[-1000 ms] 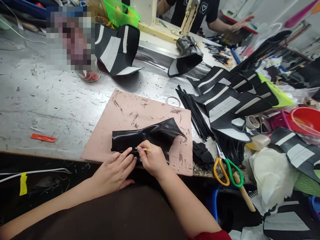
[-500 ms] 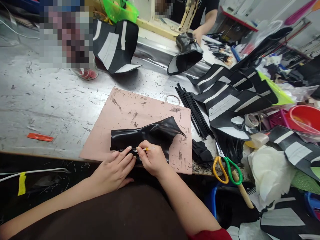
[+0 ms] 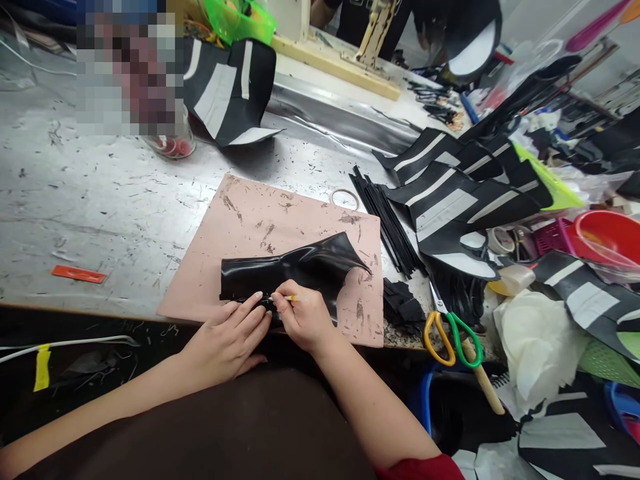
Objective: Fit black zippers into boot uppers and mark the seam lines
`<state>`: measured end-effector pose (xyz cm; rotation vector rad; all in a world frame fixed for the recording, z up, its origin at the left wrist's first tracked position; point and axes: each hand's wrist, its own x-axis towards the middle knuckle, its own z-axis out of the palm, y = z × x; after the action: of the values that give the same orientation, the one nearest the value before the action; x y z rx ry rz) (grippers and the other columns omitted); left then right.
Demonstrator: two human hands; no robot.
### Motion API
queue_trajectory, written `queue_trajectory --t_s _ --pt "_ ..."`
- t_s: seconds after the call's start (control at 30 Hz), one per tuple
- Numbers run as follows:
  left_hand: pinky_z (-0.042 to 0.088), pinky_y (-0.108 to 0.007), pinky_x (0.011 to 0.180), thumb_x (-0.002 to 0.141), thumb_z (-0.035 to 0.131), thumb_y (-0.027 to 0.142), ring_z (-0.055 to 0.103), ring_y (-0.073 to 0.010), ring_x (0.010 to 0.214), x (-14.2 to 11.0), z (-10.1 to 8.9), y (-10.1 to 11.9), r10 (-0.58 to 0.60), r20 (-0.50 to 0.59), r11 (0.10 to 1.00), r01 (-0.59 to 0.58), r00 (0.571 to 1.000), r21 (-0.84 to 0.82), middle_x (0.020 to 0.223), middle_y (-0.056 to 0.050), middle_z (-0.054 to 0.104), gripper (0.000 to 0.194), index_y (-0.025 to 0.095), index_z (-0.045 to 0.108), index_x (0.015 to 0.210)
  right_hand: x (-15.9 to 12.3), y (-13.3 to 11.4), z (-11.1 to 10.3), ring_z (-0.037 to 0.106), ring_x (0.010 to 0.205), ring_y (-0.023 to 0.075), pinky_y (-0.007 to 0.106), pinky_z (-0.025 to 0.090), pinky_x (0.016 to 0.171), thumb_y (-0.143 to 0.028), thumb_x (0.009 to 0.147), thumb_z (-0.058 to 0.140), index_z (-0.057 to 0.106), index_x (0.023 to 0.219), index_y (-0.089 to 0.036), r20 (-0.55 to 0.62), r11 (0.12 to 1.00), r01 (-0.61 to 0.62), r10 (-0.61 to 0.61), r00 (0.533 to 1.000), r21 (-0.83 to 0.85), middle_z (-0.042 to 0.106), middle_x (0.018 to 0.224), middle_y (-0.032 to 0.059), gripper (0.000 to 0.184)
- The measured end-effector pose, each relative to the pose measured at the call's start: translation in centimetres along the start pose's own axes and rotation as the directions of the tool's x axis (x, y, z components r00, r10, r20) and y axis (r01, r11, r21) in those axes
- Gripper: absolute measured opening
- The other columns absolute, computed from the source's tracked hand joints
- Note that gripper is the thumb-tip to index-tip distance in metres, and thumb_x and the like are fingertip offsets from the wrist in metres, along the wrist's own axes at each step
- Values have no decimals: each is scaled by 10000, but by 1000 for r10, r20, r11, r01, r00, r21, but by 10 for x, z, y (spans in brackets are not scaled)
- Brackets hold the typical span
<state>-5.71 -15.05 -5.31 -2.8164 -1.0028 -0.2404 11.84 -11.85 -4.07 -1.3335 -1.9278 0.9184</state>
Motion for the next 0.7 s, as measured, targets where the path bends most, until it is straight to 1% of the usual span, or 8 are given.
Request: queue_trajectory --t_s 0.13,0.3,0.4,0.47,0.6,0.7 --pt "354 -371 880 801 494 484 445 -303 1175 -1 0 0 -1 17 1000 1 1000 -3 1138 -136 584 464 135 586 1092 0 0 0 604 574 130 218 477 536 -303 872 410 533 767 -206 0 1000 -12 12 1000 7 627 664 25 189" --pt "365 -370 867 788 515 482 464 -305 1155 0 -1 0 2 -4 1000 -2 1000 2 1109 -132 600 456 131 597 1067 -1 0 0 606 574 129 222 479 543 -307 871 416 530 776 -203 -11 999 -30 31 999 36 632 675 26 182" --pt "368 -372 860 778 530 478 470 -306 1148 1 -1 0 2 2 1000 -2 1000 -2 1104 -129 602 456 129 599 1065 -1 0 -2 597 532 124 224 471 519 -303 877 403 505 746 -205 -72 992 -90 96 993 83 621 633 10 193" --pt "365 -372 864 782 527 476 460 -305 1159 1 -1 0 0 13 1000 0 1000 -8 1109 -130 598 457 133 594 1077 -1 -1 -3 594 517 122 223 464 508 -299 876 400 495 730 -207 -114 990 -115 123 986 76 617 617 3 197" --pt "357 -366 878 788 518 480 447 -300 1174 1 -1 0 -11 28 1000 11 1000 -13 1114 -133 594 463 137 589 1090 0 -2 -4 599 518 119 217 458 505 -300 872 405 497 729 -208 -123 994 -107 110 986 31 622 623 2 193" --pt "357 -367 876 782 524 484 456 -299 1164 0 -1 0 -10 16 1000 10 1000 -10 1107 -133 598 462 135 597 1075 -1 -2 -3 608 538 123 216 462 515 -302 873 404 502 739 -209 -130 995 -100 100 986 11 627 632 4 191"
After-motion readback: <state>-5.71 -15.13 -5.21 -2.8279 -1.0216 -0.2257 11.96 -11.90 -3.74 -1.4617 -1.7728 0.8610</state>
